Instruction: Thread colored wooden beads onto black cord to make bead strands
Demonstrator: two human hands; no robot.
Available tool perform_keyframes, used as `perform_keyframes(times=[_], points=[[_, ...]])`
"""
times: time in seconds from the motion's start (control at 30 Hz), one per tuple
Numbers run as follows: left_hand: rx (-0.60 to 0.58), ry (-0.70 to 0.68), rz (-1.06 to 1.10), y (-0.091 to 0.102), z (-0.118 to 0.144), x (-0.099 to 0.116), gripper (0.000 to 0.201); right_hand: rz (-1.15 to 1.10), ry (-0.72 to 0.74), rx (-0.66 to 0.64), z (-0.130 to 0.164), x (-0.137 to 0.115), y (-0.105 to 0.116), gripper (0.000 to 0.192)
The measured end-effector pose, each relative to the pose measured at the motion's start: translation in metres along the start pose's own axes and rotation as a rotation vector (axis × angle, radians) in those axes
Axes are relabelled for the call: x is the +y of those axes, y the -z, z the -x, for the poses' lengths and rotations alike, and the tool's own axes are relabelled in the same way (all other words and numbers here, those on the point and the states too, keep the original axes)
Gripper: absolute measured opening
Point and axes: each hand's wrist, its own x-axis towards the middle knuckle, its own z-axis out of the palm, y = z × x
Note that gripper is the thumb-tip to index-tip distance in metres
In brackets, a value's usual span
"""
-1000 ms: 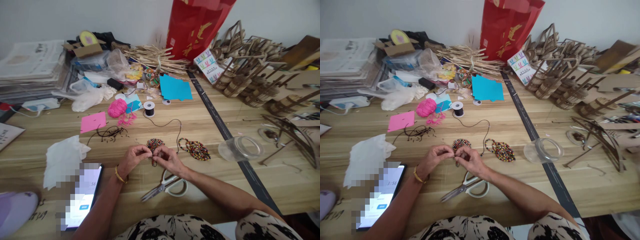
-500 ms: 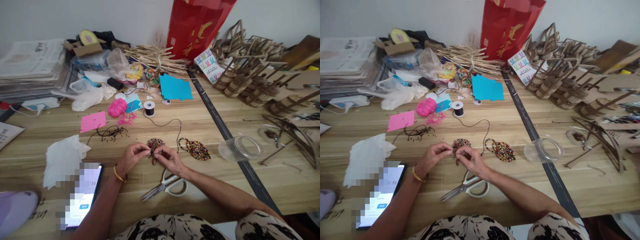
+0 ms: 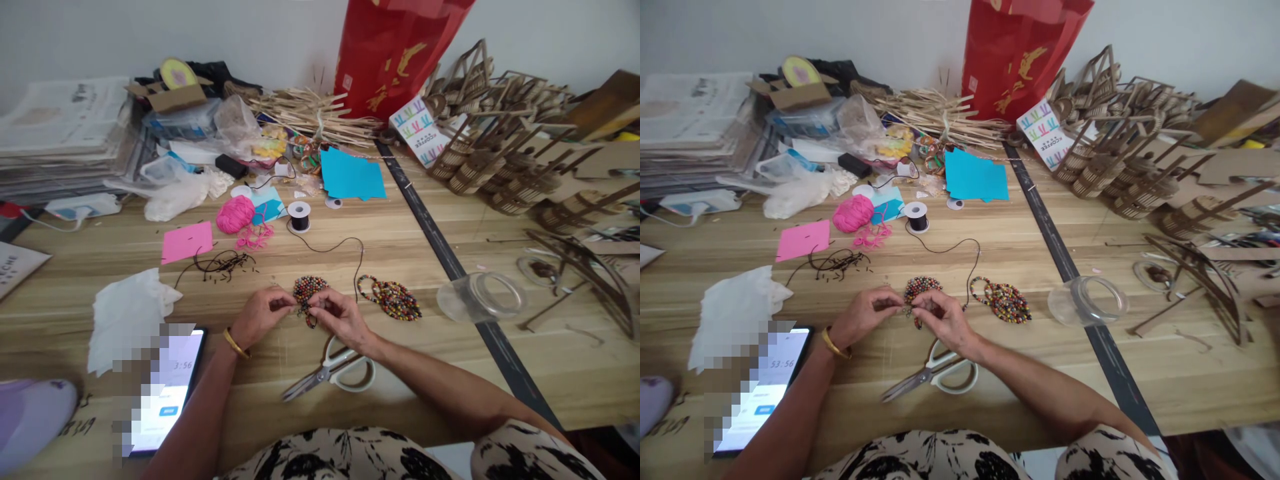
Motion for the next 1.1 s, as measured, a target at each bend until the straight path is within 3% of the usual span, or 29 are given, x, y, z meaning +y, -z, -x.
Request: perform_keyframes(times=[0.5, 0.63, 0.93, 1.1], points=[[-0.054, -0.059, -0.239, -0.0049, -0.0004, -0.0012, 0.012, 0.188, 0.008, 0.015, -0.0010, 0.0021, 0.0056, 0.019], [0.001, -0.004, -0.120, -0.0051, -0.0005, 0.0015, 0.011, 0.175, -0.001, 0.010, -0.0012, 0.0013, 0.0048, 0.020], [0.041, 0.132, 0.370, -0.0065, -0.0007, 0.0029, 0.014, 0.190, -0.012, -0.016, -0.0010, 0.0027, 0.0038, 0.021], [0.063, 0.133, 0.472, -0.0050, -0.0005, 0.0030, 0.016, 0.221, -0.006, -0.006, -0.0014, 0.0008, 0.0025, 0.023]])
